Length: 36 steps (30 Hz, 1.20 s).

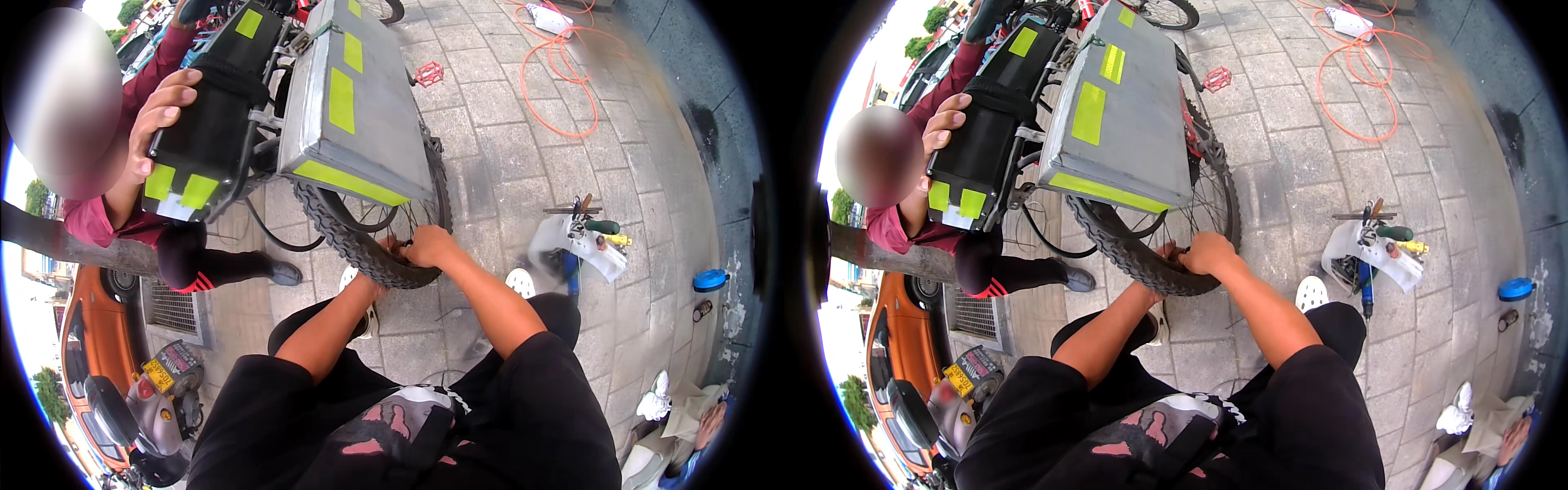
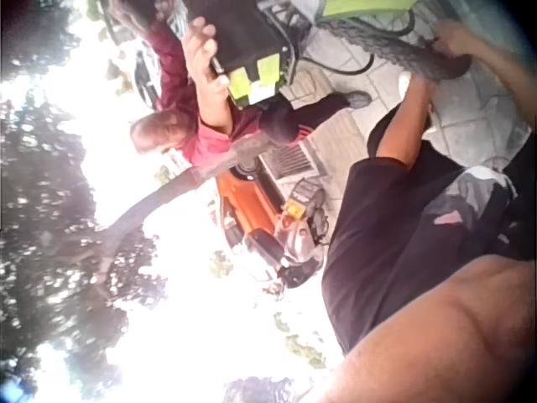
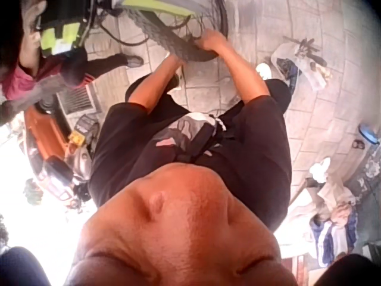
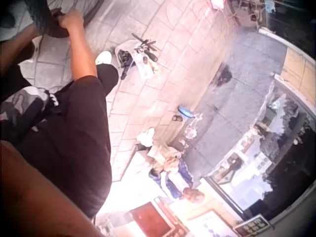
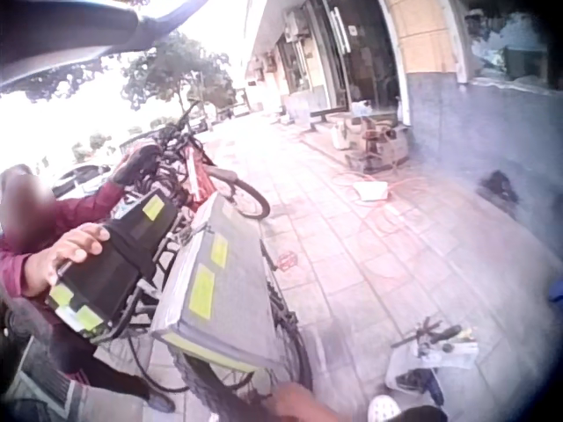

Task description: The person works on the rear wheel of a bicycle, using a tool to tighten the spokes. Another person holds the bicycle steady while the recorder adjusts the wheel components.

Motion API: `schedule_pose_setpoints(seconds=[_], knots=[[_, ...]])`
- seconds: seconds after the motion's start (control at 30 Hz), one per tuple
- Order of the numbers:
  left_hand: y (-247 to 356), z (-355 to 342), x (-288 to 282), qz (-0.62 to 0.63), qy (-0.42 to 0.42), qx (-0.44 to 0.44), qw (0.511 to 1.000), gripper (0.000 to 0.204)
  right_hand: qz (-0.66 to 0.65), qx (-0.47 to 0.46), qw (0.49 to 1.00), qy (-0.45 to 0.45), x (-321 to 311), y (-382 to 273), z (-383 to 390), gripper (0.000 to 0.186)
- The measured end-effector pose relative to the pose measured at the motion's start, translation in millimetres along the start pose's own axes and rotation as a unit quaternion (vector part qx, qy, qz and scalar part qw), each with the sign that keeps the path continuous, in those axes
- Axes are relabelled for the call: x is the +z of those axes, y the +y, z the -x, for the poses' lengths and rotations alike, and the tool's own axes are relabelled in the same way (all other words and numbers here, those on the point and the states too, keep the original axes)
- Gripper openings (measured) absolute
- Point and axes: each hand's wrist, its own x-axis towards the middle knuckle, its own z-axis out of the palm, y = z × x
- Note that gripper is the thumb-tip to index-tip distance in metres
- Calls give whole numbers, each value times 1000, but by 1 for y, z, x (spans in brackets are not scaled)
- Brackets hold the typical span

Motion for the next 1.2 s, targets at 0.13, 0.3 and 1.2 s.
schedule_pose_setpoints(seconds=[0.13, 0.3, 1.2], knots=[[-6, -1, -6, 8, 58, 55, 997, 34, -22, -5, 1000, 5, 6, 2, -4, 56], [-1, 3, -5, 49, 30, 5, 998, 31, -44, -40, 997, 41, 13, 3, 1, 49], [17, 21, 37, 57, 111, -42, 991, 43, -310, 36, 950, -28, 10, 17, -3, 38]])
